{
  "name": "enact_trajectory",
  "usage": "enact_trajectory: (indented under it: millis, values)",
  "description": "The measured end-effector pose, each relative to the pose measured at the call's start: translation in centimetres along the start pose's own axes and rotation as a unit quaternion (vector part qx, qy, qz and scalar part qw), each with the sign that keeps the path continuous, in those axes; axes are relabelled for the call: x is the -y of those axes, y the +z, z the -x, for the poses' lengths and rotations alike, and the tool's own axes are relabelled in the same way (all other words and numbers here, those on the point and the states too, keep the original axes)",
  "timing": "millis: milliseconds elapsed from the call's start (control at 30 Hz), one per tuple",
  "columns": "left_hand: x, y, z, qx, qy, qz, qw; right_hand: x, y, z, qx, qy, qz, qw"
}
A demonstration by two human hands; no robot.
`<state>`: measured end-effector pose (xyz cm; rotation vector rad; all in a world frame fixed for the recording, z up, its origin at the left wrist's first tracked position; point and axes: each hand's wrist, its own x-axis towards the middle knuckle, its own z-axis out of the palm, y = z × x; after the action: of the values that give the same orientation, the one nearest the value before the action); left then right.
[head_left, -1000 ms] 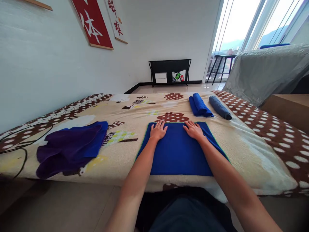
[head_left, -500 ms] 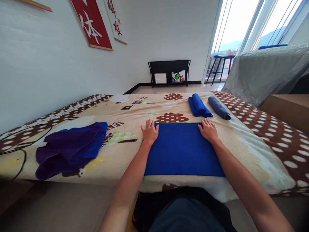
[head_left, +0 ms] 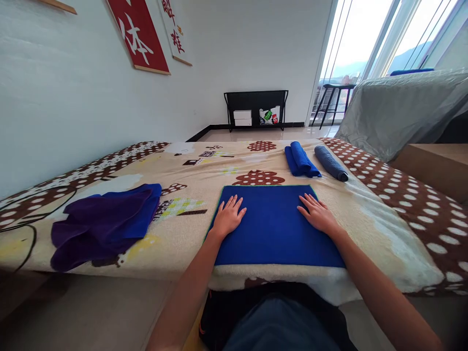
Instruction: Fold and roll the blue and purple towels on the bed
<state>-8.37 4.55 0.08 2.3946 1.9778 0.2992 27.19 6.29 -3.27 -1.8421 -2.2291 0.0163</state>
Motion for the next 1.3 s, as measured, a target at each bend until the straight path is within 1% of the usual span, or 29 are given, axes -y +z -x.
enact_trajectory:
  millis: [33, 100, 167, 233, 300, 400, 467, 533, 633, 733, 833, 967, 1167, 1300]
  values:
    - [0.1, -0.1, 1.2, -0.008, 0.012, 0.001, 1.000, -0.2, 0.1, 1.5, -0.009, -0.001, 0.002, 1.000]
    - [0.1, -0.3, 4.3, -0.040, 0.040, 0.003, 0.998, -0.8, 0.3, 5.0, -0.046, -0.006, 0.005, 0.999]
    - [0.2, -0.1, 7.7, -0.087, 0.059, 0.000, 0.994, -1.2, 0.7, 8.6, -0.100, -0.008, 0.013, 0.995]
    - [0.5, 0.4, 10.9, -0.139, 0.057, -0.012, 0.989, -1.3, 1.1, 11.8, -0.150, -0.005, 0.022, 0.988]
    - [1.1, 1.5, 13.5, -0.195, 0.054, -0.024, 0.979, -1.2, 1.6, 14.0, -0.194, -0.001, 0.030, 0.980]
    - [2.6, 3.6, 15.7, -0.272, 0.080, -0.014, 0.959, -1.1, 2.6, 15.7, -0.272, -0.006, 0.024, 0.962]
    - [3.8, 4.8, 16.3, -0.312, 0.106, 0.000, 0.944, -1.2, 3.7, 16.2, -0.338, -0.017, 0.009, 0.941]
    - [4.6, 5.6, 16.5, -0.340, 0.115, 0.009, 0.933, -1.5, 4.8, 16.6, -0.394, -0.030, -0.005, 0.919]
    - [5.0, 5.6, 16.6, -0.357, 0.115, 0.027, 0.927, -2.0, 6.2, 17.3, -0.433, -0.040, -0.016, 0.901]
    - [5.1, 4.6, 16.7, -0.360, 0.123, 0.075, 0.922, -2.2, 7.0, 17.8, -0.437, -0.032, -0.020, 0.899]
    - [5.4, 3.5, 16.7, -0.354, 0.129, 0.121, 0.918, -2.3, 7.3, 18.1, -0.428, -0.020, -0.019, 0.903]
    - [5.5, 2.9, 16.6, -0.348, 0.128, 0.130, 0.920, -2.2, 7.3, 18.1, -0.428, -0.020, -0.022, 0.903]
    - [5.2, 2.9, 16.8, -0.336, 0.096, 0.146, 0.925, -1.9, 6.8, 18.0, -0.433, -0.022, -0.021, 0.901]
    - [5.3, 3.5, 16.5, -0.373, 0.105, 0.144, 0.911, -1.7, 6.9, 17.9, -0.437, -0.021, -0.024, 0.899]
